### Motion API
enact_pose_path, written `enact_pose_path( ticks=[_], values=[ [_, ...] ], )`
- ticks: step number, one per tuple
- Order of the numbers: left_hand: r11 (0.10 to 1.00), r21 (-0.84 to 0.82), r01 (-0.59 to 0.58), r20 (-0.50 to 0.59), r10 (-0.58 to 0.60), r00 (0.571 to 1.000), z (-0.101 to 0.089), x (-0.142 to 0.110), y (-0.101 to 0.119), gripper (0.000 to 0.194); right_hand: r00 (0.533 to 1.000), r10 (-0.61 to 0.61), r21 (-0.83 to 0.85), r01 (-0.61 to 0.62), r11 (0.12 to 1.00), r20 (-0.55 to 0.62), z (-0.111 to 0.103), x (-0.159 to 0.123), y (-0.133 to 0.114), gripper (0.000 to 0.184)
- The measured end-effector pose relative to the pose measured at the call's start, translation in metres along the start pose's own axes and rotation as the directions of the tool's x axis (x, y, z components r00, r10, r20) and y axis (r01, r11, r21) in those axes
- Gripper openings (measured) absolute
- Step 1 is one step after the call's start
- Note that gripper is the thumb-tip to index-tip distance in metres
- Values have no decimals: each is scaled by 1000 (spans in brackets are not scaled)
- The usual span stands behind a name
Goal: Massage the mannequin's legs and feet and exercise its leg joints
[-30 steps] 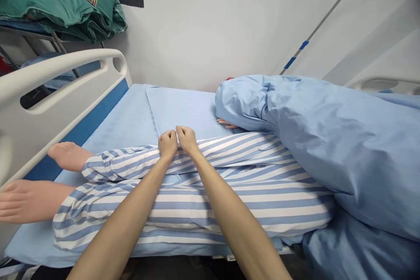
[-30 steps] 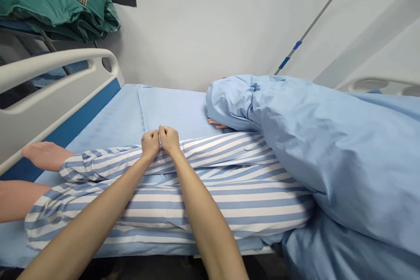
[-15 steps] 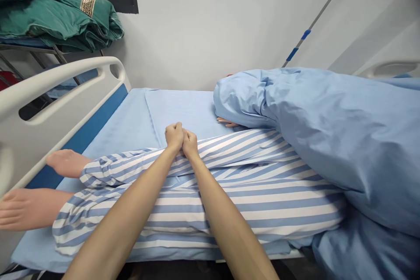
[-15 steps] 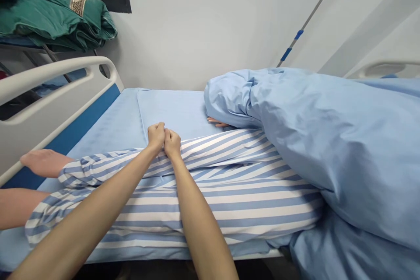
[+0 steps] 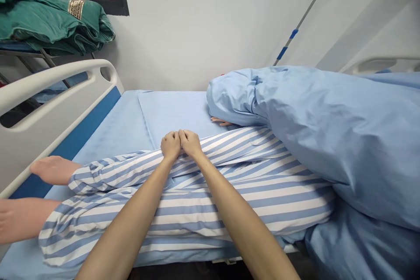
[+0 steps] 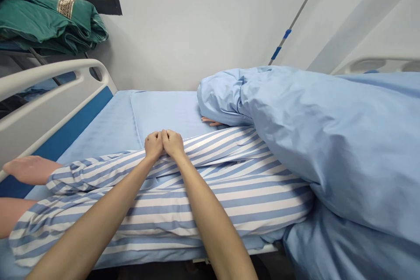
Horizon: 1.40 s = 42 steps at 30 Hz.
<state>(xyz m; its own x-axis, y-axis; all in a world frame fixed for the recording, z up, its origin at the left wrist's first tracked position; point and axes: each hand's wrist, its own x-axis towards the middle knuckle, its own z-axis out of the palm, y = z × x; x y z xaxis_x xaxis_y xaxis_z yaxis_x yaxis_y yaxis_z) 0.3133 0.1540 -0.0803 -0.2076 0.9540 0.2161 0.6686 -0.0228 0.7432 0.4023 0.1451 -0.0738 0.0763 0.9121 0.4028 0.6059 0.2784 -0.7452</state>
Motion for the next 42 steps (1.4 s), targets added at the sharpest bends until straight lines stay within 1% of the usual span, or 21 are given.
enact_pose_path(
  ticks=[2, 4, 6, 8, 10, 12, 14, 16, 18, 20, 22, 23, 25, 27, 28, 31, 34, 37, 39, 42],
  values=[
    [999, 18, -30, -7, 30, 1000, 1, -1, -1, 35, 1000, -19, -5, 19, 1000, 14, -4, -2, 7, 39],
    [998, 28, -54, 10, 53, 999, 2, 0, 0, 34, 1000, -10, 44, 10, 999, 2, -5, -3, 11, 39],
    [998, 21, -58, 46, 57, 997, 3, 4, 5, 34, 999, 8, 127, -4, 992, -32, -5, -1, 13, 40],
    [998, -30, -53, 67, 55, 996, 6, 8, 14, 33, 998, 35, 243, -20, 970, -60, -6, 1, 14, 40],
    [990, -135, -50, 55, 57, 997, 12, 11, 25, 31, 994, 84, 402, -51, 914, -63, -8, 4, 16, 40],
    [976, -211, -50, 40, 60, 997, 20, 12, 33, 31, 988, 144, 561, -90, 823, -52, -10, 7, 19, 40],
    [984, -172, -33, 39, 41, 998, 28, 9, 35, 32, 980, 198, 665, -128, 736, -31, -11, 7, 22, 40],
    [999, -44, 1, 34, 0, 999, 32, 5, 33, 33, 970, 242, 709, -164, 686, -10, -11, 7, 25, 40],
    [997, 68, 37, 26, -39, 999, 34, 2, 30, 35, 967, 255, 701, -187, 688, 7, -12, 8, 26, 41],
    [992, 121, 40, 37, -45, 998, 33, 0, 28, 37, 970, 243, 630, -187, 754, -3, -15, 9, 22, 41],
    [988, 149, 33, 63, -42, 997, 32, 0, 28, 39, 978, 205, 479, -162, 863, -38, -21, 12, 16, 41],
    [987, 159, 27, 75, -39, 996, 32, 0, 29, 39, 984, 167, 387, -131, 913, -61, -25, 14, 14, 41],
    [984, 176, 14, 97, -31, 995, 33, -1, 30, 39, 996, 56, 223, -38, 974, -73, -34, 17, 10, 41],
    [981, 194, -3, 98, -16, 995, 35, -2, 30, 39, 998, -29, 120, 35, 992, -47, -42, 18, 12, 41],
    [979, 203, -12, 89, -7, 996, 36, -3, 30, 40, 999, -37, 89, 40, 995, -28, -45, 18, 15, 40],
    [975, 221, -32, 65, 18, 998, 37, -5, 30, 40, 1000, 19, 34, -18, 999, -23, -46, 15, 28, 40],
    [980, 197, -40, 103, 20, 995, 36, 0, 32, 38, 997, 38, 83, -32, 996, -72, -44, 14, 37, 40],
    [992, 120, 39, 135, -55, 989, 37, 10, 42, 33, 991, 69, 231, -42, 972, -112, -44, 16, 41, 41],
    [998, 8, 59, 126, -60, 990, 43, 15, 52, 31, 987, 106, 337, -60, 940, -120, -46, 19, 42, 42],
    [979, -205, 18, 71, -4, 997, 58, 13, 66, 31, 977, 165, 496, -78, 865, -133, -48, 22, 44, 38]
  ],
)
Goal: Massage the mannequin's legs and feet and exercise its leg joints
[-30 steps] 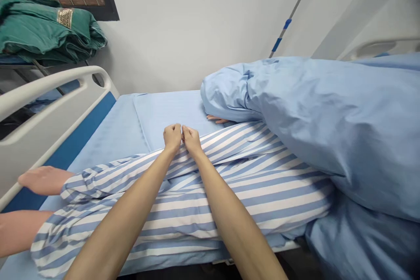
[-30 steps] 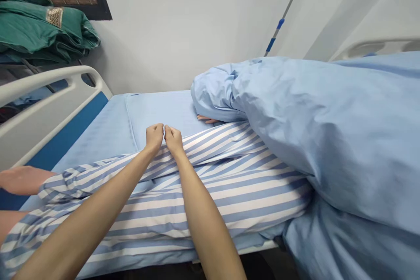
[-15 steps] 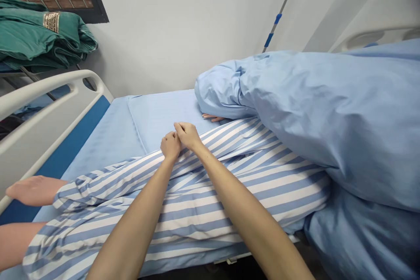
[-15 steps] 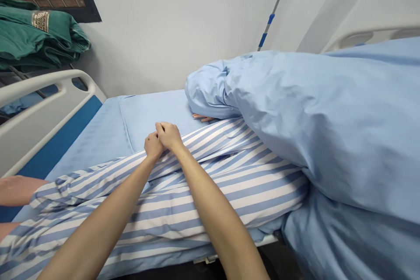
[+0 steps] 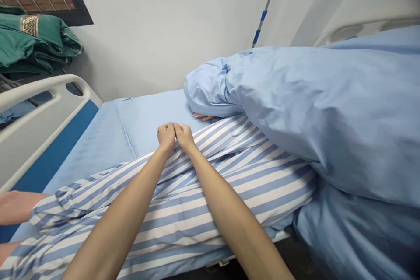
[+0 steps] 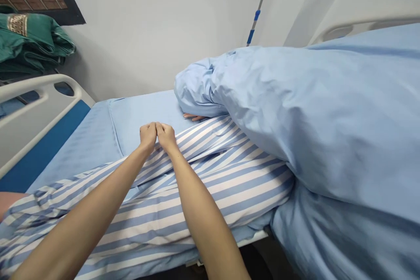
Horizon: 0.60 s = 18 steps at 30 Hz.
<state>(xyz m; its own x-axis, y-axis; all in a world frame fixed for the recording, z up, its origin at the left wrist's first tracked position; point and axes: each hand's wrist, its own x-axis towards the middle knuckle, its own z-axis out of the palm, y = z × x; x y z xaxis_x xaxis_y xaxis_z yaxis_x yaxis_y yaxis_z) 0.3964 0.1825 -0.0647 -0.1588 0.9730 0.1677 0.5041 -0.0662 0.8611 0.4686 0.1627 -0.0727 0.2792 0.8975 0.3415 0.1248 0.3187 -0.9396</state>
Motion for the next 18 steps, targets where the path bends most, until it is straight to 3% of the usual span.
enact_pose_path(
  ticks=[3, 5, 8, 12, 15, 18],
  values=[
    [998, -47, -29, -93, 25, 995, 16, -10, -1, 32, 998, 56, 133, -50, 990, -42, -1, 2, 2, 37],
    [998, -15, -59, -136, 57, 989, 21, -16, -6, 33, 996, 77, 123, -70, 990, -53, -2, 4, 1, 36],
    [996, -2, -85, -120, 84, 989, 20, -20, -10, 36, 996, 81, -121, -84, 989, -27, -5, 6, -6, 36],
    [996, 38, -80, -63, 82, 995, 17, -22, -9, 40, 988, -59, -538, 126, 833, 140, -22, 5, -19, 33],
    [989, 113, -91, -66, 99, 993, 17, -24, -7, 39, 975, -88, -591, 195, 782, 205, -35, 2, -17, 36],
    [979, 187, -76, -27, 82, 996, 17, -24, -1, 35, 990, -81, -531, 131, 837, 117, -41, 0, -10, 40]
  ],
)
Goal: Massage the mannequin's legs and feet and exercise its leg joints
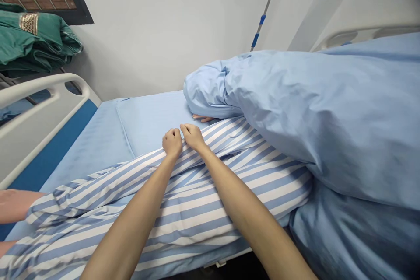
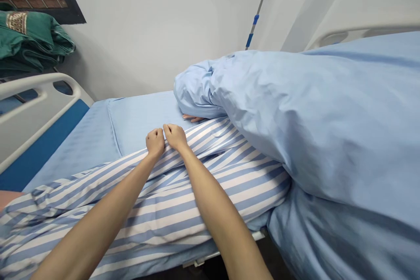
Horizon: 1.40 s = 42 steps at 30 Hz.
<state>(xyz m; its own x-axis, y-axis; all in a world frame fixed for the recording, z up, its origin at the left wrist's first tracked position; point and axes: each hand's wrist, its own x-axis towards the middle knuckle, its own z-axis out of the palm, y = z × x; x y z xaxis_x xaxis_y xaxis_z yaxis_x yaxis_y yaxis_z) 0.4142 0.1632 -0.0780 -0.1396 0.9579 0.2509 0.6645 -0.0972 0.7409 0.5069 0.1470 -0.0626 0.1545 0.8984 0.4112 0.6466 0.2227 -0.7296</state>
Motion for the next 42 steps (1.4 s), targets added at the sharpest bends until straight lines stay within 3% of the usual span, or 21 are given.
enact_pose_path(
  ticks=[3, 7, 9, 11, 13, 16, 21, 26, 28, 30, 37, 40, 42],
  values=[
    [999, 14, 50, 39, -51, 998, 1, 7, 14, 35, 997, 40, 151, -30, 988, -62, 2, 1, 6, 40],
    [997, -63, 50, -15, -51, 999, 9, 10, 37, 38, 992, 96, 393, -59, 918, -77, 2, 7, 12, 37],
    [997, -64, 35, -14, -36, 999, 15, 4, 41, 39, 986, 141, 433, -89, 897, -90, -2, 9, 13, 36],
    [999, -35, 16, 21, -15, 1000, 18, -5, 41, 39, 978, 147, 344, -89, 935, -146, -8, 8, 10, 37],
    [1000, -4, 1, 78, -1, 997, 20, -13, 39, 39, 973, 68, 143, -37, 989, -219, -17, 5, 4, 38],
    [999, 30, 14, 108, -18, 994, 20, -18, 37, 39, 957, -58, -107, 28, 994, -283, -33, 2, -3, 38],
    [1000, 28, 7, 132, -11, 991, 23, -14, 37, 36, 925, 62, -132, -119, 984, -374, -42, 7, 15, 43],
    [982, -191, 4, 262, 47, 964, 15, -2, 28, 32, 924, 145, -181, -220, 959, -354, -33, 11, 38, 40],
    [973, -229, 22, 249, 36, 968, -3, 4, 14, 34, 925, 131, -164, -200, 966, -356, -30, 11, 41, 41],
    [972, -232, 43, 195, 3, 981, -34, 11, -8, 33, 926, 124, -145, -186, 972, -355, -29, 11, 41, 41],
    [965, -219, 141, -69, -159, 985, -175, 24, -116, 28, 915, 163, -186, -245, 952, -370, -28, 10, 38, 43],
    [970, -119, 212, -116, -226, 967, -208, 17, -159, 29, 916, 159, -188, -242, 952, -369, -27, 9, 36, 44],
    [976, 33, 214, -52, -212, 976, -217, 10, -179, 30, 916, 157, -195, -242, 951, -370, -27, 9, 35, 43]
  ],
)
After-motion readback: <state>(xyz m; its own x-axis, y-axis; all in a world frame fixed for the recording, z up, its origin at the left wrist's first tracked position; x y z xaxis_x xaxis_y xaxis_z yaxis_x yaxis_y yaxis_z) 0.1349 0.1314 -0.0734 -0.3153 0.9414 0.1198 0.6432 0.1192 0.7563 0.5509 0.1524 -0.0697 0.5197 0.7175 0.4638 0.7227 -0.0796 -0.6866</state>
